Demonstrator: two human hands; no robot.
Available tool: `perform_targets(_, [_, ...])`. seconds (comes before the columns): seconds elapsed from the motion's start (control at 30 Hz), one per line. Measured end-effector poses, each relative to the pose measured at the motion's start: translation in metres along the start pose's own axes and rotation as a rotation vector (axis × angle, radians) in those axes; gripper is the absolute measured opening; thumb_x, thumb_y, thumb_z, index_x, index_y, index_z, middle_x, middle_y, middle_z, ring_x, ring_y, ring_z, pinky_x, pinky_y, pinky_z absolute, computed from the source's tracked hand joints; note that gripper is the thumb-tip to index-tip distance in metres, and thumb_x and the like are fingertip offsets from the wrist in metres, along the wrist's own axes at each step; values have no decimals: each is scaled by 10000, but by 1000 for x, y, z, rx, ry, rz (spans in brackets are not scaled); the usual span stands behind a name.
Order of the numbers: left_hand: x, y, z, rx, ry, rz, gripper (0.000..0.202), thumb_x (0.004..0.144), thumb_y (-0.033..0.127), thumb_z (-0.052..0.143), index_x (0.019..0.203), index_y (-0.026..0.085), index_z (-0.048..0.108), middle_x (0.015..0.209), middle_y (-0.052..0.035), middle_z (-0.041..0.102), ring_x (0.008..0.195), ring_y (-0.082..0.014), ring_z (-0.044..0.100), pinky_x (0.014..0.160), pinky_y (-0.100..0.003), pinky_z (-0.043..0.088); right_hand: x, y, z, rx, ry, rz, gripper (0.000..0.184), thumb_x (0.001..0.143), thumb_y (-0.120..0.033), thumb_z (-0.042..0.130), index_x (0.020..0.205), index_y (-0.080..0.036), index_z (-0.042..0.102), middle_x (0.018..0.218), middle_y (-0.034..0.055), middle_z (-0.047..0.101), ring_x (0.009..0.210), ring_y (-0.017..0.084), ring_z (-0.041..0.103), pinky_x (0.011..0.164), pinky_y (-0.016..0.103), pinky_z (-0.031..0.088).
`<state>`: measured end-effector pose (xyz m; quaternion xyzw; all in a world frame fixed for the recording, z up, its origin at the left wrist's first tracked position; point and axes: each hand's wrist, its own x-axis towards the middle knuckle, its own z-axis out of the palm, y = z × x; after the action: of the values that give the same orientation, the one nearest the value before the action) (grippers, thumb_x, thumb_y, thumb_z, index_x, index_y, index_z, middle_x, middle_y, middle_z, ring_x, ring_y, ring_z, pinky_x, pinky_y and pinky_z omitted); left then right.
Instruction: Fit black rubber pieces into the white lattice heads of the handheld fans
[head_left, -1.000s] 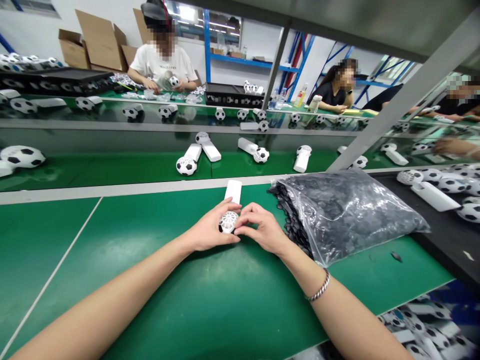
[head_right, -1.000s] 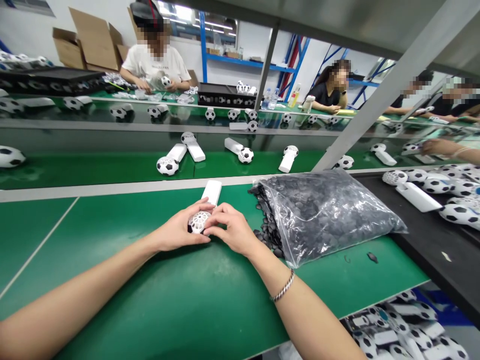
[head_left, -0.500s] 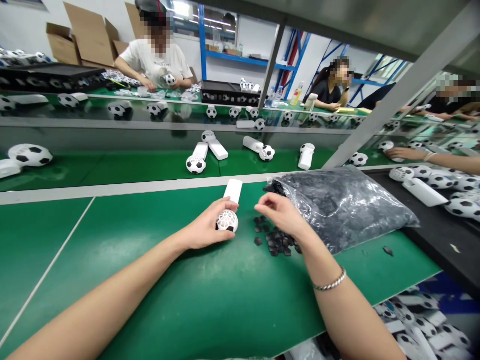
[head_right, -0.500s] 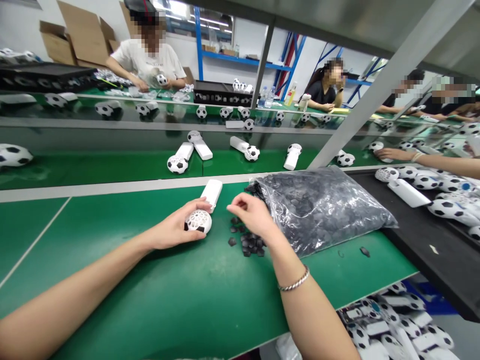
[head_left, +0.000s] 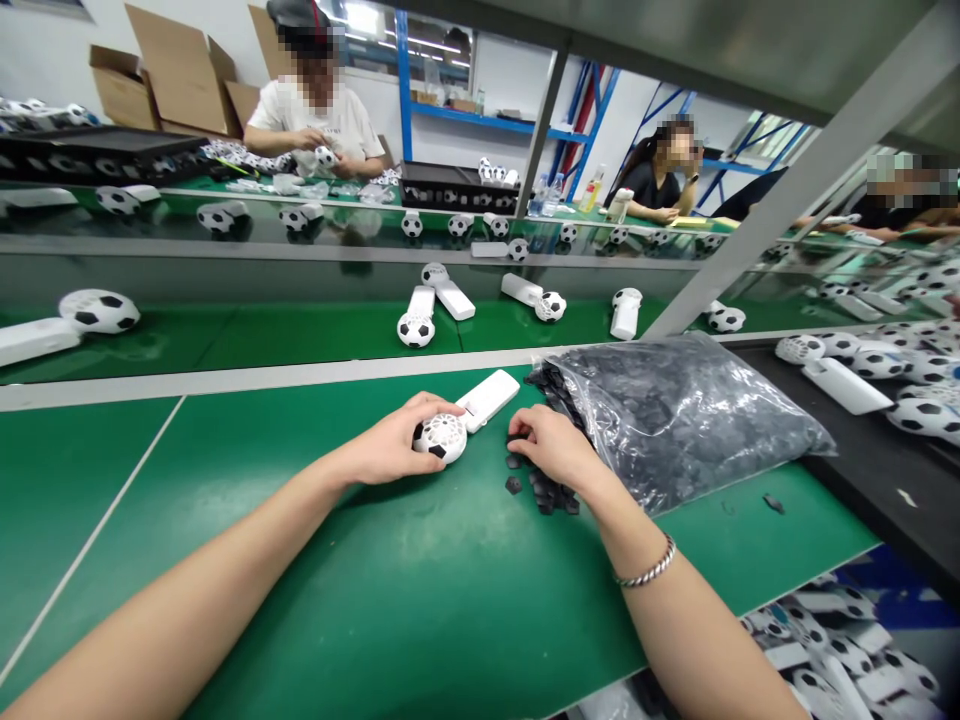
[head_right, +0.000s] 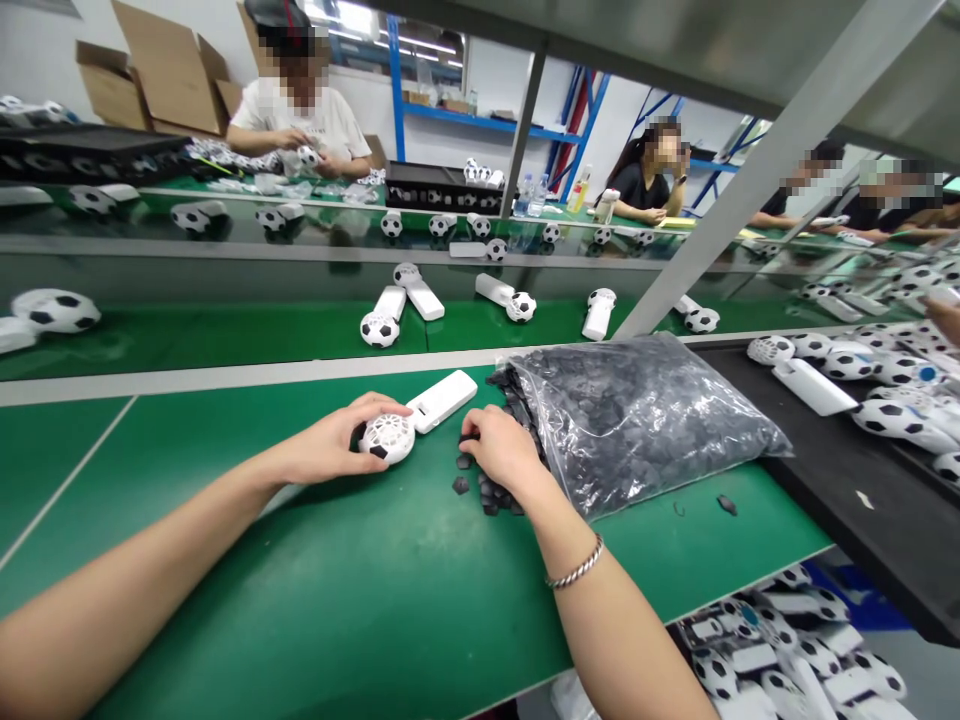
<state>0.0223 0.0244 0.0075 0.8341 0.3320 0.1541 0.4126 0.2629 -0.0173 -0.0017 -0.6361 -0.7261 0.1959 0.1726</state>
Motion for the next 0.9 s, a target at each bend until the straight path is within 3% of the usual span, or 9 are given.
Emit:
perform_targets(0.17, [2, -5, -5, -26, -33, 29, 575, 632, 215, 625, 1183, 279, 474, 1204, -21, 429, 1099, -226, 458, 951, -338, 369, -3, -6, -2, 390, -25, -109, 76, 787, -154, 546, 845, -205, 551, 616, -54, 515, 527, 90, 509, 504, 202, 396])
perform_targets(0.33, [1, -11, -9, -188, -117, 39, 576, 633, 187, 601, 1189, 253, 468, 1205, -25, 482, 1028, -211, 512, 861, -311, 427, -6, -20, 3, 722, -81, -162, 132, 804, -225, 564, 923, -173, 585, 755, 10, 595, 655, 131, 586, 592, 247, 490])
perform_targets(0.5, [0, -11, -6, -182, -115, 11, 600, 632, 150, 576, 1206, 262, 441, 1206, -19, 490, 1003, -200, 524, 812, -291, 445, -8, -27, 7, 441, 131, -441, 127, 811, -179, 590, 889, -235, 674, 869, 25, 619, 854, 161, 570, 795, 300, 450])
perform_targets(0.73, [-1, 1, 1, -44, -42, 1, 661, 594, 280, 694, 1200, 242, 434, 1203, -43, 454, 1077, -229, 473, 917, -339, 395, -7, -35, 14, 374, 41, -504, 80, 825, -153, 567, 836, -208, 623, 815, 5, 633, 777, 145, 571, 737, 267, 439])
perform_targets(0.9, [0, 1, 7, -29, 27, -2, 630, 591, 315, 702, 1167, 243, 458, 1159, -39, 470, 1042, -230, 488, 896, -354, 406, -8, -40, 19, 428, 40, -489, 56, 818, -173, 568, 819, -195, 619, 821, 22, 609, 784, 151, 559, 719, 269, 442])
